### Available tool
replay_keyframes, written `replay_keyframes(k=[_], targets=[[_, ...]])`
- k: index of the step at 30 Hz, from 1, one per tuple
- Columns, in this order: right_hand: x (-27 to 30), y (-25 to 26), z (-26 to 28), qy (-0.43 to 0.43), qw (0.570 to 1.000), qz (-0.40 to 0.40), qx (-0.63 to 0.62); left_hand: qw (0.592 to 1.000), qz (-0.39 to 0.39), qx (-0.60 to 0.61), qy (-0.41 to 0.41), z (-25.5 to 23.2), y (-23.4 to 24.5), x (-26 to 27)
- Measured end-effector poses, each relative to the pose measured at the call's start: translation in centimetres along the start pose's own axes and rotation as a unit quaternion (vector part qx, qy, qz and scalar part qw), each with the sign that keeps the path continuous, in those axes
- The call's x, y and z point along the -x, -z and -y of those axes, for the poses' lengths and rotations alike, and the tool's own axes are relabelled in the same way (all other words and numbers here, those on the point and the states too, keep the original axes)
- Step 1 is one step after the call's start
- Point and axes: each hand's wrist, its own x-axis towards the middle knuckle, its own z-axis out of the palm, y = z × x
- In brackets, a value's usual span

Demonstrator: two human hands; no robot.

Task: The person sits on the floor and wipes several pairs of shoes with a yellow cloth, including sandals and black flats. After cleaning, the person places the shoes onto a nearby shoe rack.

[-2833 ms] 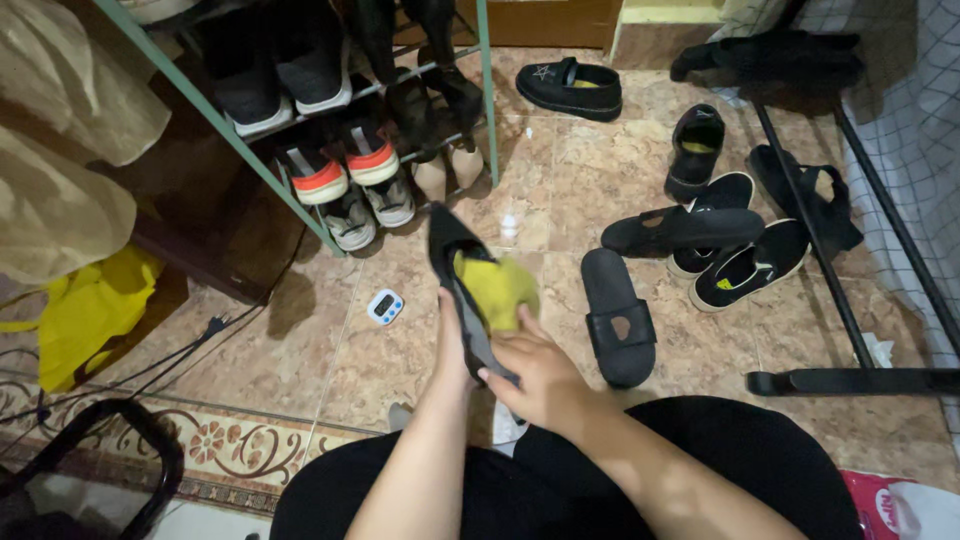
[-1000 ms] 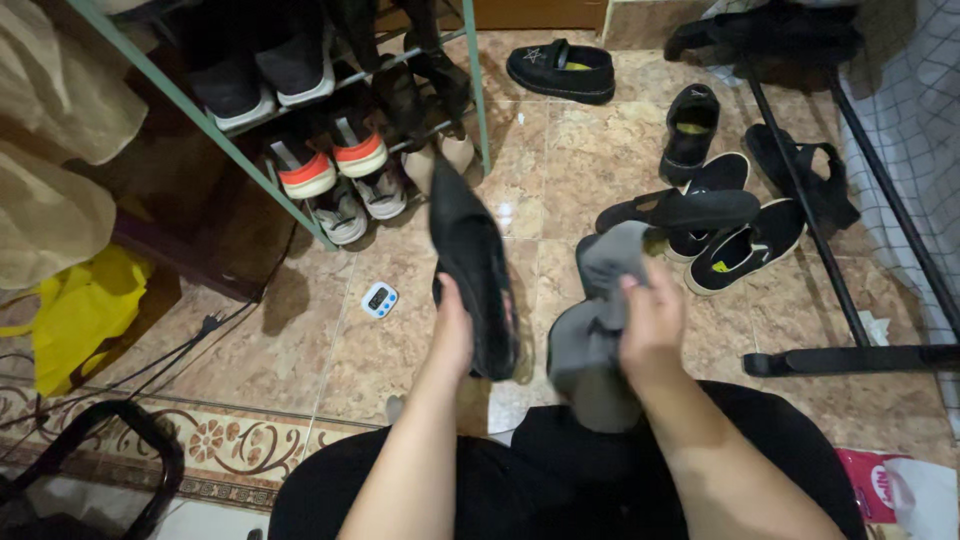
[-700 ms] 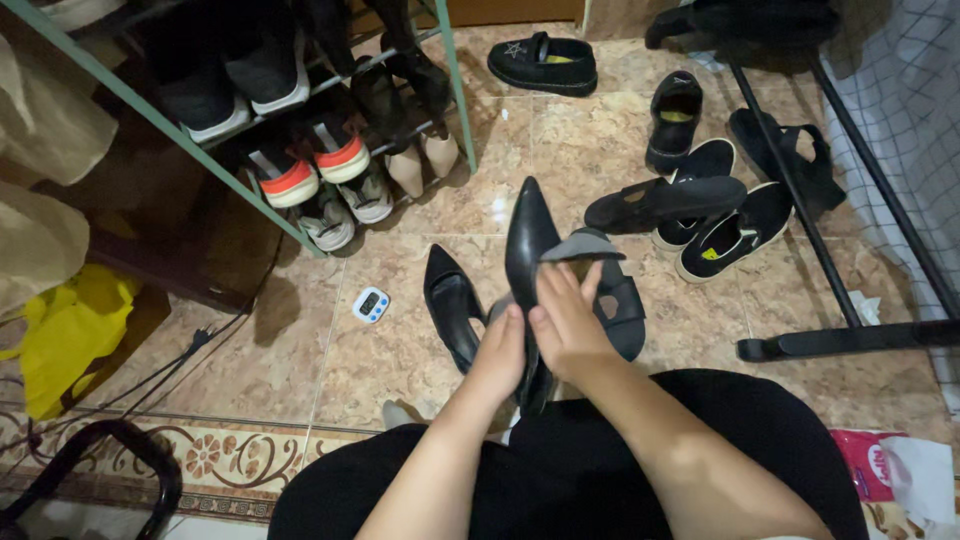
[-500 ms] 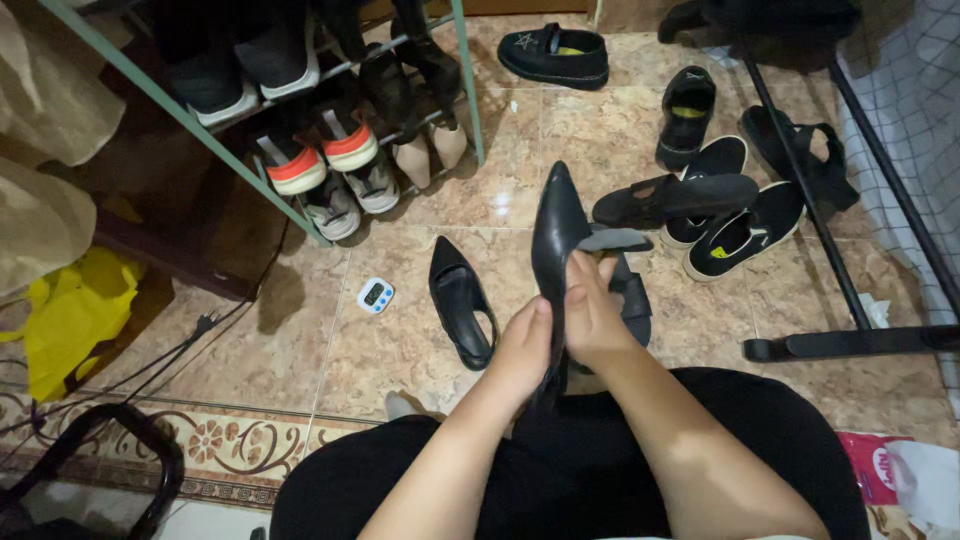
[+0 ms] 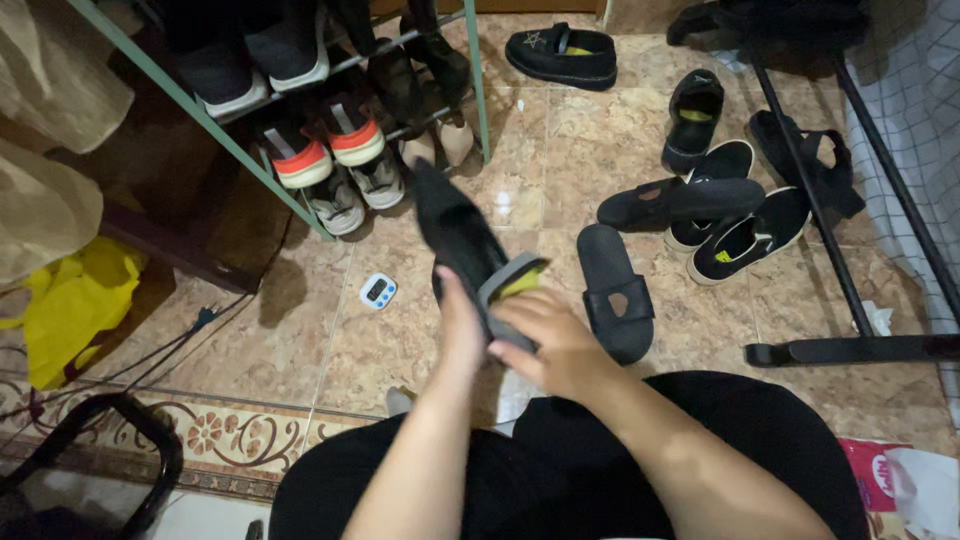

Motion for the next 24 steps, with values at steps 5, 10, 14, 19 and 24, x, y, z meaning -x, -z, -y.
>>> replay_keyframes(k=[5, 10, 14, 19, 24], targets=[[0.7, 0.3, -2.0, -0.142, 0.977, 0.104, -0.119, 0.999, -0.003, -0.001, 0.043, -3.5, 1.5, 0.3], [2.3, 6.9, -8.4, -0.287, 0.838, -0.169, -0.433, 0.993, 0.037, -0.014, 0.115, -3.8, 0.7, 0.3], [4.0, 9.0, -8.4, -0.232, 0.873, -0.335, -0.269, 0.968, 0.046, -0.212, 0.128, -2.9, 0.2, 0.5], [3.1, 2.7, -4.6, 0.012, 0.966, -0.249, 0.069, 0.905, 0.165, -0.382, -0.090, -1.1, -1.2, 2.2], [1.5, -2.3, -3.2, -0.204, 0.943, 0.011, 0.262, 0.850, 0.194, -0.481, -0.095, -3.5, -2.9, 4.7]])
